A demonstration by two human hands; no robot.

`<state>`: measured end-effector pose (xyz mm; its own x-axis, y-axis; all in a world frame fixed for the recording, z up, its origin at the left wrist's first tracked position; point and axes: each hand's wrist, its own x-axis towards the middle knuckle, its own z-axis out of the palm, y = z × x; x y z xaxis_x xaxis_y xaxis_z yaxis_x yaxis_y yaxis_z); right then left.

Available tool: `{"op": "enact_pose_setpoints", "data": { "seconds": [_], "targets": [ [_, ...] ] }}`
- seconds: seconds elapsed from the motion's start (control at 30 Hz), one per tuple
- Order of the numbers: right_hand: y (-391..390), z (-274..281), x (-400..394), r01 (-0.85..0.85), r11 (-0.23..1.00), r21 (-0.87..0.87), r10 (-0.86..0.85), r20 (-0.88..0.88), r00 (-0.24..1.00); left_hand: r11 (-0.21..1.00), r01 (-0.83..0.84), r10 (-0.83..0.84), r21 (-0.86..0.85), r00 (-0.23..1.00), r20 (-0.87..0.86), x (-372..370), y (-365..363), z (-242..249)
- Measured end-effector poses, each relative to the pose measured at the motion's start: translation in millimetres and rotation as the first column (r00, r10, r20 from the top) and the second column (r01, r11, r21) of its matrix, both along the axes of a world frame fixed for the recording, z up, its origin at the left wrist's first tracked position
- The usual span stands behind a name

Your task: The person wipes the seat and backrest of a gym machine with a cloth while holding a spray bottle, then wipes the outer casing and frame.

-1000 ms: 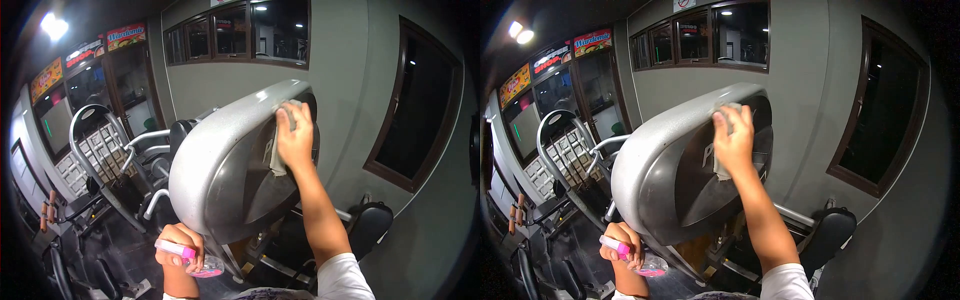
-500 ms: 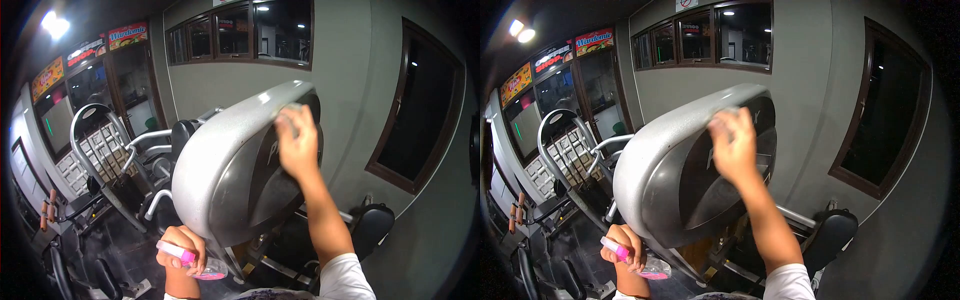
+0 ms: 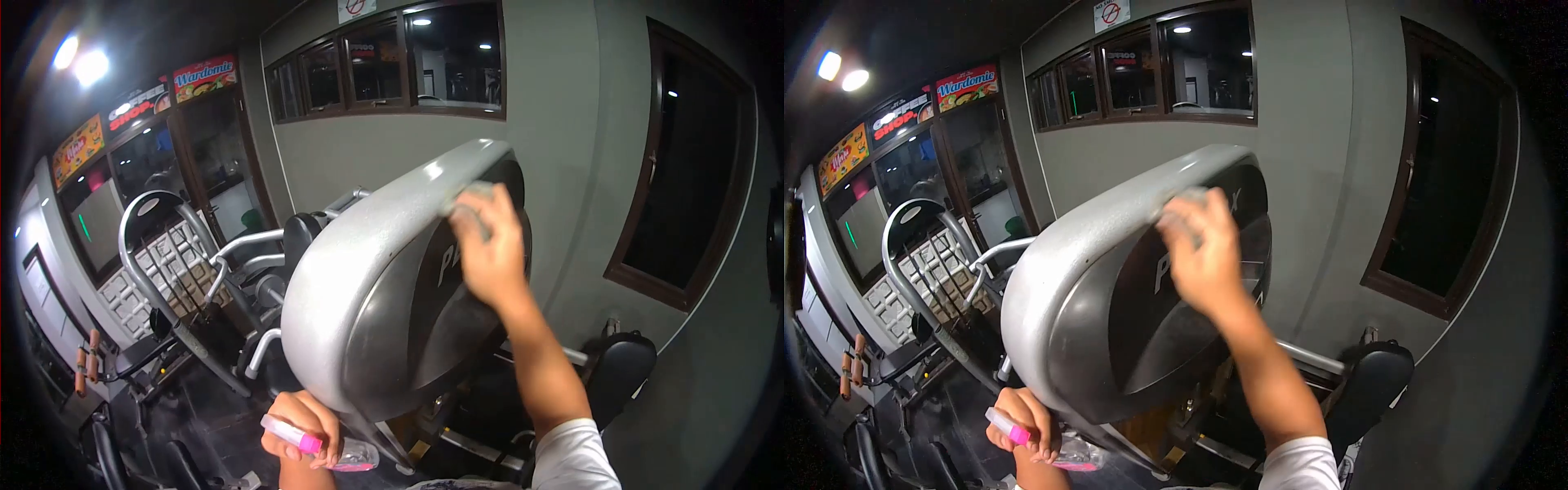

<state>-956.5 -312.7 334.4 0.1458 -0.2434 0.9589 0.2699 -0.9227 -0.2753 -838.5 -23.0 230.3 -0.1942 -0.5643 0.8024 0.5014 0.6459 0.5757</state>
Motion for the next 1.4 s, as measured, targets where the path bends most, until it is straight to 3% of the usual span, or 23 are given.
{"op": "enact_pose_setpoints", "data": {
  "seconds": [0.07, 0.2, 0.33, 0.47, 0.53, 0.7, 0.8, 0.87, 0.97, 1.03, 1.07, 1.13, 1.2, 1.27, 1.33, 1.4],
  "targets": [
    [30.7, -3.0, -7.1, -0.213, 0.972, -0.100, 0.212, -0.025, 0.977, 0.999, 0.031, -0.030, -0.025, 0.998, 0.056, 4.3, -4.0, 2.5],
    [-31.3, -3.5, 3.1, -0.042, 0.997, -0.066, 0.039, -0.048, 0.998, 0.999, -0.034, 0.033, 0.017, 0.998, 0.058, 1.3, -0.5, 1.4],
    [-90.5, 3.2, 16.7, 0.145, 0.974, 0.176, -0.144, -0.018, 0.989, 0.991, -0.122, 0.121, 0.045, 0.992, 0.037, -5.7, 3.5, 2.0],
    [-39.0, 1.1, 4.4, 0.138, 0.990, 0.013, -0.138, -0.019, 0.990, 0.988, -0.151, 0.150, 0.029, 0.987, 0.052, -7.1, 1.0, 6.2],
    [-13.4, -1.3, -1.3, -0.172, 0.984, -0.055, 0.171, -0.020, 0.985, 0.985, -0.167, 0.163, 0.042, 0.983, 0.089, -3.0, 3.1, 5.5],
    [-75.0, 6.3, 3.5, -0.025, 0.996, -0.087, 0.022, -0.027, 0.999, 0.937, -0.321, 0.303, 0.136, 0.943, 0.134, -16.4, 12.7, 21.0],
    [-143.4, -4.6, 13.7, 0.166, 0.978, 0.128, -0.163, -0.036, 0.986, 0.893, -0.424, 0.405, 0.153, 0.904, 0.138, -34.1, 18.3, 34.8],
    [-139.4, -9.5, 14.3, 0.193, 0.969, 0.154, -0.191, -0.030, 0.981, 0.862, -0.490, 0.461, 0.133, 0.865, 0.197, -42.3, 22.6, 46.4],
    [-105.1, -11.6, 9.5, 0.054, 0.995, 0.082, -0.058, 0.046, 0.997, 0.813, -0.570, 0.533, 0.117, 0.810, 0.244, -58.8, 22.2, 66.2],
    [-87.3, -14.9, 6.2, -0.154, 0.987, -0.042, 0.157, 0.086, 0.984, 0.729, -0.680, 0.625, 0.071, 0.705, 0.334, -69.5, 16.3, 81.9],
    [-83.0, -13.7, 0.8, -0.211, 0.977, -0.024, 0.211, 0.025, 0.977, 0.669, -0.742, 0.687, 0.040, 0.639, 0.347, -79.9, 9.3, 91.4],
    [-117.5, -16.7, 7.1, -0.176, 0.977, -0.123, 0.177, -0.003, 0.984, 0.495, -0.869, 0.793, -0.011, 0.447, 0.414, -97.0, -2.7, 105.6],
    [-157.6, -11.5, 13.3, 0.075, 0.996, 0.038, -0.077, 0.046, 0.996, 0.365, -0.928, 0.844, -0.071, 0.297, 0.447, -106.4, -10.4, 116.1],
    [-193.0, -9.8, 19.9, 0.080, 0.976, 0.204, -0.093, 0.054, 0.994, 0.281, -0.951, 0.874, -0.128, 0.199, 0.442, -110.5, -18.3, 124.6],
    [-187.6, -12.7, 23.5, 0.100, 0.982, 0.163, -0.119, 0.112, 0.986, 0.187, -0.974, 0.895, -0.130, 0.115, 0.431, -116.0, -28.9, 131.0],
    [-150.5, -5.6, 16.9, -0.102, 0.990, 0.101, 0.089, 0.131, 0.987, 0.092, -0.990, 0.917, -0.104, 0.043, 0.397, -124.4, -43.4, 135.5]
  ]
}}
